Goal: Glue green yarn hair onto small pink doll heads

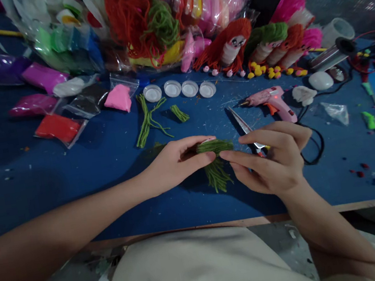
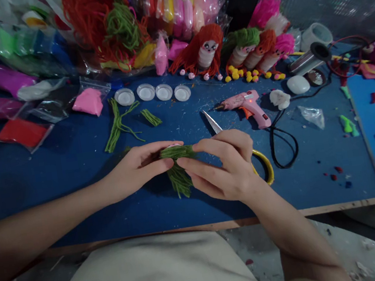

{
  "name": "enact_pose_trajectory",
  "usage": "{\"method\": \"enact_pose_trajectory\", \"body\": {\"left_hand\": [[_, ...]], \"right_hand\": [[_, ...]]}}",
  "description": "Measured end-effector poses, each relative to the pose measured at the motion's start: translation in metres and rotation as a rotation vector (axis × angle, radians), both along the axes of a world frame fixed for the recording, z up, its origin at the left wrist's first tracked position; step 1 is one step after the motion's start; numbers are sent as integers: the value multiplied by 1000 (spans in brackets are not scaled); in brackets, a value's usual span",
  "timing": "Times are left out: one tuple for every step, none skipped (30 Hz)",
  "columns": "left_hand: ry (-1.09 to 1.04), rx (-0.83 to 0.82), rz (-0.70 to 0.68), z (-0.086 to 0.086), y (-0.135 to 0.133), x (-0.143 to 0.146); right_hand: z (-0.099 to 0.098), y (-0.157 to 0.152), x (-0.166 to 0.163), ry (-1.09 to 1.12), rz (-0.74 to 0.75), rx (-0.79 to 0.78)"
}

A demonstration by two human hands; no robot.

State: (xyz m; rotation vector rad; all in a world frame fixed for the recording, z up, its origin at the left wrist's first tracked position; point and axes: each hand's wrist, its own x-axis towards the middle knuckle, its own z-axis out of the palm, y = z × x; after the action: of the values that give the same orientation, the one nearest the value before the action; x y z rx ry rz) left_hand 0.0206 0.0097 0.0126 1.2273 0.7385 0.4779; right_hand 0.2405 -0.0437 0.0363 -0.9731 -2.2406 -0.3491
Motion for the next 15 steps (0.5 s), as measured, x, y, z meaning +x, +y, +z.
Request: {"method": "enact_pose_trajectory", "body": {"left_hand": [[-11, -7, -2, 0, 0, 0], [-19, -14, -5, -1, 0, 0], [-24, -20, -6, -1, 0, 0], [-26, -24, -6, 0, 0, 0], [-27, -26, -8, 0, 0, -1], [-28, -27, -11, 0, 0, -1], [-31, -26, -13, 0, 0, -1], [-36, -26, -15, 0, 0, -1], [-41, -25, -17, 0, 0, -1], [-43, -25, -19, 0, 0, -1], [-47, -24, -18, -1, 0, -1], [-50, -20, -16, -1, 0, -1], [-51, -17, -17, -1, 0, -1], [-50, -12, -21, -1, 1, -1], [-45, -8, -26, -1, 1, -1]], "right_hand": [[0, 0, 0, -5, -7, -5], [0, 0, 0, -11, -7, -3], [0, 0, 0, -16, -9, 0], [0, 1, 1, -21, -7, 6], [1, 1, 1, -29, -5, 11], [1, 1, 1, -37, -4, 18], [1, 2, 1, -45, -6, 23], [1, 2, 1, -46, -5, 31], [2, 2, 1, -47, -6, 29], [2, 2, 0, -40, -9, 17], [2, 2, -1, -20, -15, -7], [2, 2, -1, 10, -22, -42], [3, 1, -2, 49, -26, -77], [3, 1, -3, 93, -27, -109], [2, 1, -3, 138, -30, -137]]}}
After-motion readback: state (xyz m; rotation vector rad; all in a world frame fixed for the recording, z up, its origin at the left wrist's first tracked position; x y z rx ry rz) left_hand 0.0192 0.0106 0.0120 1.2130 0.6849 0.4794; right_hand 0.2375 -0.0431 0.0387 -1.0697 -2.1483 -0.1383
